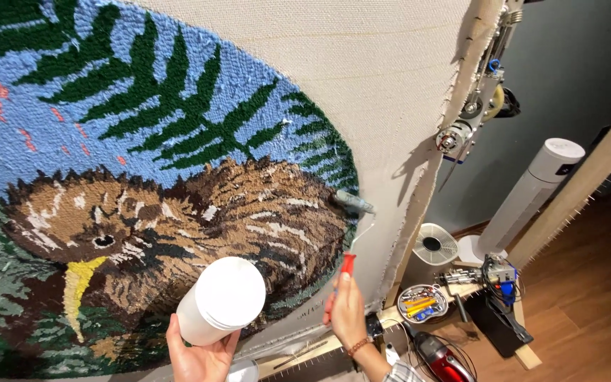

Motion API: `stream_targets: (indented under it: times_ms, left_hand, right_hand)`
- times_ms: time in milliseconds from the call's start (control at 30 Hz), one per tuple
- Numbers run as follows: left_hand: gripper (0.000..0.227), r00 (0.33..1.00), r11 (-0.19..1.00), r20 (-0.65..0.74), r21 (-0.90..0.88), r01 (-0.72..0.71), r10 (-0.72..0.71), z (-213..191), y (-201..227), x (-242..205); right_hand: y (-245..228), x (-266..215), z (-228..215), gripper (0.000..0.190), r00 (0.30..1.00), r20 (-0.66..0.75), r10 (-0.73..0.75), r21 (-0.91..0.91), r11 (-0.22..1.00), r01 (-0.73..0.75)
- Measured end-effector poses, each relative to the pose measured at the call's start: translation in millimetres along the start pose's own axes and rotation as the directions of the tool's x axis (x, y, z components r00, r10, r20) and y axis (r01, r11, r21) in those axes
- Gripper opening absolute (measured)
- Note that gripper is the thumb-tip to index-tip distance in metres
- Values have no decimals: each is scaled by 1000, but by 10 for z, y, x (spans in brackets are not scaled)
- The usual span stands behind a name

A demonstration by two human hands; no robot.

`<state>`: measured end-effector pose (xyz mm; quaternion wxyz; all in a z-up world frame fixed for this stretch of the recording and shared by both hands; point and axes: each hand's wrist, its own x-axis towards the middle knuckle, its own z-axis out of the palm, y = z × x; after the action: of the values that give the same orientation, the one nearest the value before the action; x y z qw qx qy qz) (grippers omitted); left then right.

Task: Applying adhesive to the back of a tufted rug using a small roller to secure the yarn fibers.

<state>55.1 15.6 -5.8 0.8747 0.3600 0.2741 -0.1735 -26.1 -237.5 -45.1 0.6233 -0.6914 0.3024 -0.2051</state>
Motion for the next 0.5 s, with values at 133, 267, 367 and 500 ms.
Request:
stream_targets:
  times_ms: [133,267,367,500]
  left_hand:
    - [90,1000,999,14,-22,-27,27,-77,-41,39]
    - [91,1000,1000,-14,-10,-6,6,-79,-99,-40]
    - [91,999,1000,-46,-24,8,-9,10,-141,-88]
    - [92,998,999,-65,-43,16,-19,113,-230,-139]
  right_hand:
    - [33,334,-245,47,996,-25,-88,-154,985,84]
    - [-95,837,-583,39,945,-10,-328,-361,882,302]
    - [-147,1060,-821,37,920,41,-390,-494,792,358]
    - [-152,1015,-1076,32,939,69,-337,-624,720,304]
